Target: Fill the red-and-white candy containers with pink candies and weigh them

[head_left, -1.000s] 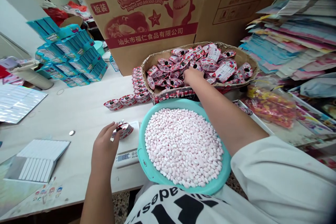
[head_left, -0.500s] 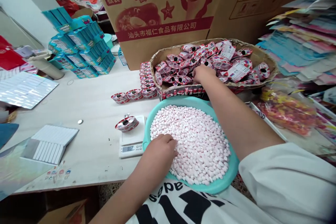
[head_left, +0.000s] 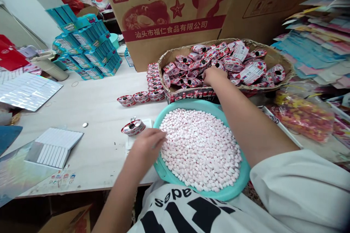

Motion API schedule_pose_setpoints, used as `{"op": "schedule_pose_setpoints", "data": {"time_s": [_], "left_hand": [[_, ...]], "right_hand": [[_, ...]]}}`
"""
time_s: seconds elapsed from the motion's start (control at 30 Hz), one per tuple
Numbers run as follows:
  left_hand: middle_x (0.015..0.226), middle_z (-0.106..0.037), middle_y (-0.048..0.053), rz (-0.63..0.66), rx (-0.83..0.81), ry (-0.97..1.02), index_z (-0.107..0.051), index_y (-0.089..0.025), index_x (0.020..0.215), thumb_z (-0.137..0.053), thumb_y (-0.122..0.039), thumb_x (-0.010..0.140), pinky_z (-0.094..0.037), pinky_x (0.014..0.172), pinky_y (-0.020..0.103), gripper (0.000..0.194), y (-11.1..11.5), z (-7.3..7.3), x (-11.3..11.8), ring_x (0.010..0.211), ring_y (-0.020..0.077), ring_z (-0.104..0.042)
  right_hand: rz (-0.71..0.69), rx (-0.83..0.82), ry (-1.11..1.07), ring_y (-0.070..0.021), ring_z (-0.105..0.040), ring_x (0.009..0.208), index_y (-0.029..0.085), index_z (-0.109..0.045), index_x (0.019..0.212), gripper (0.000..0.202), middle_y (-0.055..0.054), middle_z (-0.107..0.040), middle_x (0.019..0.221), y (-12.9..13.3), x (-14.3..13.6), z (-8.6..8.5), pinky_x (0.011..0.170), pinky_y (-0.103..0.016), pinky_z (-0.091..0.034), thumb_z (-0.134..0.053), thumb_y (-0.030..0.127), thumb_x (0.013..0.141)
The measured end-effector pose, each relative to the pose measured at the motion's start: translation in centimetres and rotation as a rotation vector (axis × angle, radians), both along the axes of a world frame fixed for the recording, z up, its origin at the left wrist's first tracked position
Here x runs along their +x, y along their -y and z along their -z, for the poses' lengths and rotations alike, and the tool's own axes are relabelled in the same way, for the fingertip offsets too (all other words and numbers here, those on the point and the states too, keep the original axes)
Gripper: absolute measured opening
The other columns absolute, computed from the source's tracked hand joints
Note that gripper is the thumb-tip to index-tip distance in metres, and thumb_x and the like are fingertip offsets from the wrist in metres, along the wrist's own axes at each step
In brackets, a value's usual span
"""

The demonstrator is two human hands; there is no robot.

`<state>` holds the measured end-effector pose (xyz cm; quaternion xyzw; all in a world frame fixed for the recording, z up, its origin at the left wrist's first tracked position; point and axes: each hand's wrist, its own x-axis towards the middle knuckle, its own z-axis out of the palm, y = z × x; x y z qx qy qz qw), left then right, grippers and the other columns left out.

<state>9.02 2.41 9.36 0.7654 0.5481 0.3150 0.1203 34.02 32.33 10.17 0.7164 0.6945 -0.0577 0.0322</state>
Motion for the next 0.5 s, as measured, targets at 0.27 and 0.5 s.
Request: {"op": "schedule_pose_setpoints", "data": {"time_s": [0.27, 0.5], "left_hand": [[0.102, -0.077, 0.005, -0.497, -0.093, -0.232, -0.078, -0.021, 0.097, -0.058, -0.033, 0.086, -0.057, 0.083, 0.034, 0.025, -1.1, -0.2, -8.6, 0.093, 0.0228, -0.071], [0.095, -0.076, 0.005, -0.481, -0.165, -0.268, -0.078, -0.021, 0.096, -0.054, -0.03, 0.085, -0.055, 0.07, 0.032, 0.028, -2.2, 1.0, -9.2, 0.075, 0.0203, -0.069]], "right_hand": [[0.002, 0.011, -0.026, -0.0326, -0.062, 0.111, 0.028, -0.067, 0.125, 0.048, -0.014, -0.055, 0.135, 0.0, -0.1, -0.2, 0.087, -0.046, -0.051, -0.072, 0.022, 0.078], [0.001, 0.008, -0.036, -0.0322, -0.062, 0.113, 0.03, -0.069, 0.122, 0.044, -0.012, -0.055, 0.135, 0.1, 0.0, -0.3, 0.089, -0.046, -0.052, -0.073, 0.022, 0.079]]}}
